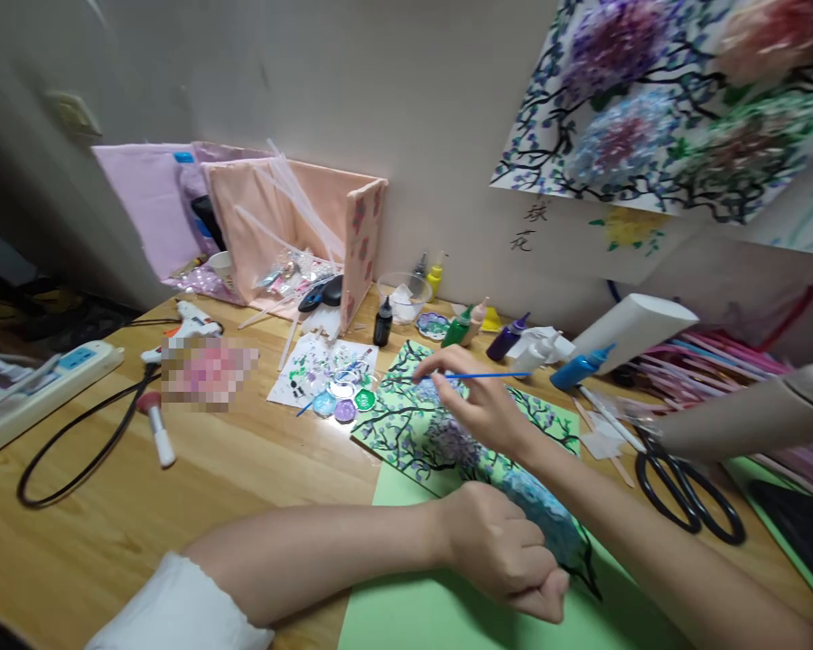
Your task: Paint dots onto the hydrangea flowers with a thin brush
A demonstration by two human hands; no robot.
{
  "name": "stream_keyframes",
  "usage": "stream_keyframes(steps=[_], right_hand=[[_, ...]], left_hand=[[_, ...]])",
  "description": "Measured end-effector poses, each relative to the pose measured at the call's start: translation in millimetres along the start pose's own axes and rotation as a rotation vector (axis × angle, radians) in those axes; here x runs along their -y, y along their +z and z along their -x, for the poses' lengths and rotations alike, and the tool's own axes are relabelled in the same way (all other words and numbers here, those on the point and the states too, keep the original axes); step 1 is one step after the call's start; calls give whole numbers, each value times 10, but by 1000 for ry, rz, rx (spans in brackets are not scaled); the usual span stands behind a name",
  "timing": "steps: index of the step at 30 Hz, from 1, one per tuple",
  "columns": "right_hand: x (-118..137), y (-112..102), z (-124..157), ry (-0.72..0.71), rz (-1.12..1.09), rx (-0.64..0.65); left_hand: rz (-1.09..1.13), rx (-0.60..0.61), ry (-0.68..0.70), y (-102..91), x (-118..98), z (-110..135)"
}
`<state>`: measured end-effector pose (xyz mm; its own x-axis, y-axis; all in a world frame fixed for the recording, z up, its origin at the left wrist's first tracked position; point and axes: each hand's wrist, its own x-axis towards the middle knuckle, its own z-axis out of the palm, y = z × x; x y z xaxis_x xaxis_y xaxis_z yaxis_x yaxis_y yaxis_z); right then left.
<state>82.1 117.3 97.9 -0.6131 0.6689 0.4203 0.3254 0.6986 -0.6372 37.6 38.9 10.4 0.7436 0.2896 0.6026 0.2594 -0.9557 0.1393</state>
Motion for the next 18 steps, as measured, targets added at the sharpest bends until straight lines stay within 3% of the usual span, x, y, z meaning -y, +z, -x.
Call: stream_keyframes(steps=[5,8,12,18], right_hand=[[-478,-636,662,193,2,-457],[-817,-844,1160,315,69,-671],[-1077,-867,1592,417,186,-651],[-1129,-814,1704,387,188,-602]], left_hand=[[-65,-380,49,-23,15,19],[-31,-382,18,-64,21,6],[24,-310,3,-92,31,-2],[105,-235,-16,-74,41,6]])
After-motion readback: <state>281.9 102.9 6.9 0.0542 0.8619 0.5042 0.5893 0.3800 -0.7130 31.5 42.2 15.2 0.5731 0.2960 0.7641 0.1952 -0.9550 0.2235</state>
